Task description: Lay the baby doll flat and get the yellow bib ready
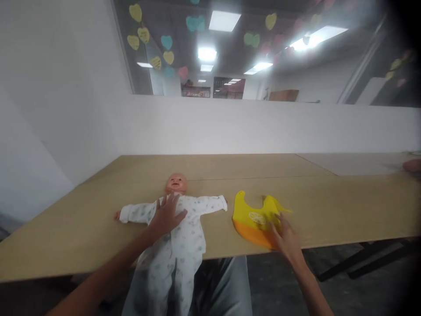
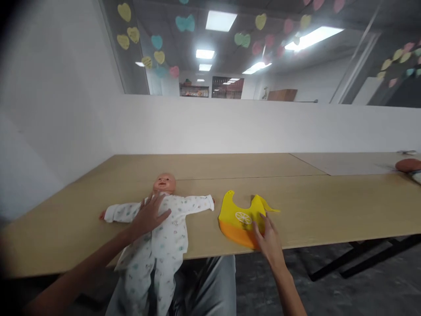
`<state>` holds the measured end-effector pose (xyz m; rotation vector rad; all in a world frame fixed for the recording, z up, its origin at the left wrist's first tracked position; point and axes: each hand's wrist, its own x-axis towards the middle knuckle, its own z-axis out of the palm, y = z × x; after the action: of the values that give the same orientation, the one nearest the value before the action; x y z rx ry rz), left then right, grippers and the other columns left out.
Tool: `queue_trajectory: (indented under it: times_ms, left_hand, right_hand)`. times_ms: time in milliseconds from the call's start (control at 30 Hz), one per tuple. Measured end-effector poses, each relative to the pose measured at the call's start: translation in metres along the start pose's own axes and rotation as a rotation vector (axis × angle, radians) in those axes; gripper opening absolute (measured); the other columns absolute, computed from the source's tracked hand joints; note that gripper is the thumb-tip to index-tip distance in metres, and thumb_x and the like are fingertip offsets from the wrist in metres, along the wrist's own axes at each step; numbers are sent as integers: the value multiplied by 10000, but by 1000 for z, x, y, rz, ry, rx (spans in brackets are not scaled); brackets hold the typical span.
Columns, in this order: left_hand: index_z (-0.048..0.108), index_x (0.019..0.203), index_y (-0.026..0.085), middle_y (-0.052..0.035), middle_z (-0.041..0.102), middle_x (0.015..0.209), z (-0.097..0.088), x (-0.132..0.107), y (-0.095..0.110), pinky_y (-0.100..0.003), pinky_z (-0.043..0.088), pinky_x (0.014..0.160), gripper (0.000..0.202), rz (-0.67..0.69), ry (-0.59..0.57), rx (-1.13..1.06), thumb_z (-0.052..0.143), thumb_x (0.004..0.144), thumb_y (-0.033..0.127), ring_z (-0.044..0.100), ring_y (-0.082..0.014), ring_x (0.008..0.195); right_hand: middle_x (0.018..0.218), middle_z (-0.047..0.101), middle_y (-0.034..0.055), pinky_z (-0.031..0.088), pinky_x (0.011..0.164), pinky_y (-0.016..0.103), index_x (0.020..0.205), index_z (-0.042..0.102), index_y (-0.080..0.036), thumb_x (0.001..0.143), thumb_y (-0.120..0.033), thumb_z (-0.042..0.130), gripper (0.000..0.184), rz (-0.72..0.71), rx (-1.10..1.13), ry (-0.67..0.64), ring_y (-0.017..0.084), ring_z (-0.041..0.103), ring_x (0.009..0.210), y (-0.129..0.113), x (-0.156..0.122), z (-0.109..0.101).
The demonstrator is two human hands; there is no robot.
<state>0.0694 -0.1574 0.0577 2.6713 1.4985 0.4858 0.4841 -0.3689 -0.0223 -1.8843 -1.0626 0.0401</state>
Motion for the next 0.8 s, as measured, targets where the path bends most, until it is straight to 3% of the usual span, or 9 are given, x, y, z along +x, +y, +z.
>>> queue_trajectory:
  times_ms: [100,167,233,267,333,400,500,633,800]
  left_hand:
    - [259,1625,104,-227,123,1689,8,-14,1,-791,184,1110,886,-212,-124,-18,447,947,642,72,-514,1536]
    - [243,1634,129,-223,107,1693,9,-16,8,-790,197,1106,881,-238,-148,-76,433,955,657,57,-504,1543]
    - [280,1624,156,-212,137,1692,10,-13,12,-779,202,1113,850,-226,-144,-119,463,953,646,78,-499,1541]
    - [289,1621,162,-206,148,1691,11,-12,13,-771,198,1121,829,-221,-125,-132,472,959,626,81,-495,1542]
    - [277,1628,156,-197,138,1696,13,-9,11,-760,180,1136,805,-208,-114,-162,477,977,586,62,-486,1547]
    - [268,1632,148,-184,134,1699,17,-7,7,-740,174,1153,780,-191,-103,-192,470,996,551,54,-470,1554]
    - [292,1624,165,-146,171,1699,20,-7,3,-722,191,1164,735,-163,-105,-210,482,999,502,80,-442,1560]
    - [306,1619,207,-107,202,1697,23,-6,2,-715,216,1170,715,-139,-75,-194,443,990,518,108,-405,1567]
    - [348,1602,210,-75,250,1687,31,-7,-1,-583,241,1230,688,-132,-12,-194,426,988,509,142,-358,1572]
  right_hand:
    - [1530,316,285,253,1215,579,1342,618,43,915,-831,270,1033,-225,-156,-81,442,285,1443,-45,-2,26]
    - [1555,284,261,221,1224,568,1436,554,25,965,-853,249,1042,-333,-148,-206,416,238,1468,-85,-14,52]
    - [1609,207,185,193,1248,531,1575,402,-36,995,-866,275,1021,-352,-29,-448,353,159,1506,-125,-34,85]
    - [1627,141,173,156,1259,530,1612,325,-35,988,-885,288,1055,-337,40,-567,335,98,1520,-143,-45,102]
    - [1632,76,183,158,1266,496,1622,276,-5,963,-922,289,1129,-304,181,-709,324,105,1521,-170,-68,137]
    - [1616,104,228,151,1263,513,1608,248,62,972,-912,179,1166,-328,210,-668,350,126,1514,-186,-88,163]
    - [1590,197,246,189,1239,548,1589,277,92,1015,-835,96,1105,-364,163,-526,384,199,1488,-193,-106,180]
    - [1585,238,223,253,1216,554,1590,298,76,1035,-790,56,1057,-386,109,-475,390,255,1465,-191,-107,178]
    - [1582,259,206,283,1211,543,1591,294,74,1061,-767,47,1025,-420,68,-461,367,282,1455,-192,-103,175]
